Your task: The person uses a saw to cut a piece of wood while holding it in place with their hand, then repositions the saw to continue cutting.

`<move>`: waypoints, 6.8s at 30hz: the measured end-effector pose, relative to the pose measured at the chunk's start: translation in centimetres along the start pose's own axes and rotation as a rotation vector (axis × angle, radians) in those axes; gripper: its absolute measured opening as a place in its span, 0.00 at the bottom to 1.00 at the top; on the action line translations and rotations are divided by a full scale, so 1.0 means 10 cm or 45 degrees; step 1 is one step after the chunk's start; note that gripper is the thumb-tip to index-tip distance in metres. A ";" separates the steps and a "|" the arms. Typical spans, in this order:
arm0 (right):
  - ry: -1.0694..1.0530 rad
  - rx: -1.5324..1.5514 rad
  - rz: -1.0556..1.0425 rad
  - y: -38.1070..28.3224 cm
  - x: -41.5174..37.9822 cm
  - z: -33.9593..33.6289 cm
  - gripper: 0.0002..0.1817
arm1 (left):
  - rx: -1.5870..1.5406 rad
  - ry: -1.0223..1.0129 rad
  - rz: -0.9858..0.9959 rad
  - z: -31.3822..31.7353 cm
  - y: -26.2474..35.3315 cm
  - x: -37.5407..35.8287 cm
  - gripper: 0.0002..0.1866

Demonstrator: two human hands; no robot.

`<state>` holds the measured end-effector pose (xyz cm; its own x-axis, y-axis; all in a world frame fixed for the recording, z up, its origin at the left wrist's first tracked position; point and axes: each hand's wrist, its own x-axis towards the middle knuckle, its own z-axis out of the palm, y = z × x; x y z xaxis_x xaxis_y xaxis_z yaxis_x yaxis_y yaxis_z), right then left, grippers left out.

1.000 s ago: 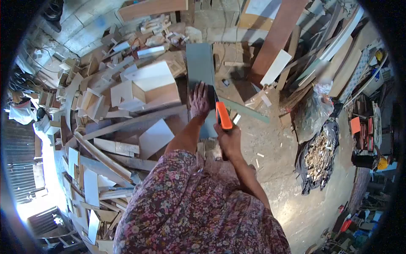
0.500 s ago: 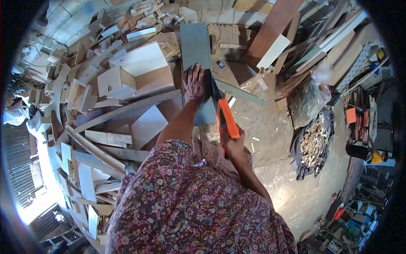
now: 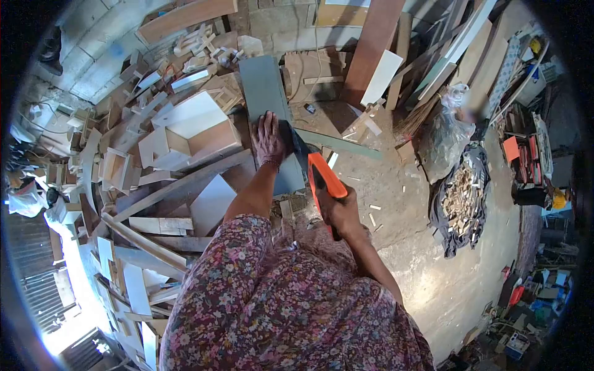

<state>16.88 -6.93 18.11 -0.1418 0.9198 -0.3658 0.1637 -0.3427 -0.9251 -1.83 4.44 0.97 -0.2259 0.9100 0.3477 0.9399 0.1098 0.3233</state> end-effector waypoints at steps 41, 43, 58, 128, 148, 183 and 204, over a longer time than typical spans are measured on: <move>0.051 -0.056 -0.326 0.31 0.37 0.45 0.11 | 0.146 0.333 0.063 0.68 -0.51 0.01 0.27; 0.056 -0.066 -0.328 0.32 0.35 0.47 0.11 | 0.171 0.158 0.042 0.40 -0.40 -0.04 0.27; -0.166 0.454 -0.098 0.49 0.57 -0.01 0.09 | 0.185 -0.092 0.084 -0.10 -0.02 -0.16 0.25; 0.105 0.049 -0.404 0.65 0.47 0.49 0.08 | 0.008 0.054 0.043 -0.11 -0.02 -0.20 0.25; 0.020 -0.011 -0.154 0.05 0.00 0.21 0.12 | 0.044 0.155 0.062 -0.02 -0.15 -0.07 0.24; 0.121 -0.009 -0.352 0.29 0.90 0.39 0.08 | -0.038 0.125 0.026 0.00 -0.11 -0.04 0.22; 0.177 -0.142 -0.210 0.19 0.04 0.34 0.11 | -0.023 0.156 0.048 -0.05 -0.07 -0.06 0.21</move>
<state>13.78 -7.86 15.85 -0.0410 0.9817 -0.1857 0.2575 -0.1692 -0.9513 -2.52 3.61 0.95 -0.2212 0.8576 0.4643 0.9438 0.0684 0.3233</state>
